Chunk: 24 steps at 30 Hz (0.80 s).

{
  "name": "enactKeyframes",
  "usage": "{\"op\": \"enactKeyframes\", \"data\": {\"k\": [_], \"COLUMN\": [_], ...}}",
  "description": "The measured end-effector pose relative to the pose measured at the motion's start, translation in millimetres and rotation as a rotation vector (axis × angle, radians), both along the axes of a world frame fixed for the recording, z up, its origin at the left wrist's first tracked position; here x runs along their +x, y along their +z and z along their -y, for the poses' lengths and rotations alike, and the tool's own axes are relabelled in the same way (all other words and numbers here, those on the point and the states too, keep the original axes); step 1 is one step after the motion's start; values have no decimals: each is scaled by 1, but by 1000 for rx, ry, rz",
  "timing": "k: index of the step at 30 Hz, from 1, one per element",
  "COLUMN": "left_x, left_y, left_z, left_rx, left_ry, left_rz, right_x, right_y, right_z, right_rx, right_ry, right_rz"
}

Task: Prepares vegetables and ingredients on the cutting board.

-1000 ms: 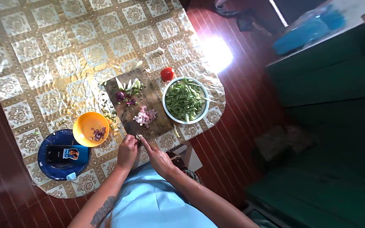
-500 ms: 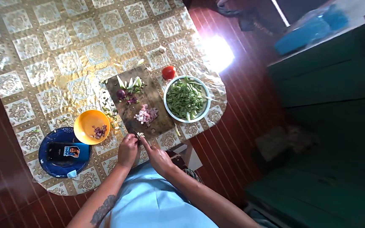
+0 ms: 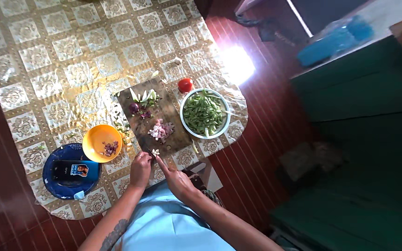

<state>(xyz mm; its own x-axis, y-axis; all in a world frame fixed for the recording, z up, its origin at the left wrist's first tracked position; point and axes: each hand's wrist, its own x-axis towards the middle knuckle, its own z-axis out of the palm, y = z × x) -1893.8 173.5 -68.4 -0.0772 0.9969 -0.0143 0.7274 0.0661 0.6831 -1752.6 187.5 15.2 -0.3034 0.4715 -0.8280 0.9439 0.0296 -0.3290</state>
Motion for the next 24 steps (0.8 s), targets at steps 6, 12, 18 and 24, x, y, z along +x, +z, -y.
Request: {"op": "enactKeyframes", "data": {"k": [6, 12, 18, 24], "left_x": [0, -4, -2, -10], "left_y": [3, 11, 11, 12], "left_z": [-2, -7, -22, -18], "left_rx": [-43, -90, -128, -99], "left_ry": [-5, -28, -294, -552], "left_rz": [-13, -7, -121, -186], "right_x": [-4, 21, 37, 37], "right_y": [-17, -4, -6, 0], "right_z": [-1, -3, -12, -9], "right_rx": [45, 103, 198, 272], "right_ry": [7, -159, -238, -281], "right_rz": [-38, -205, -304, -359]}}
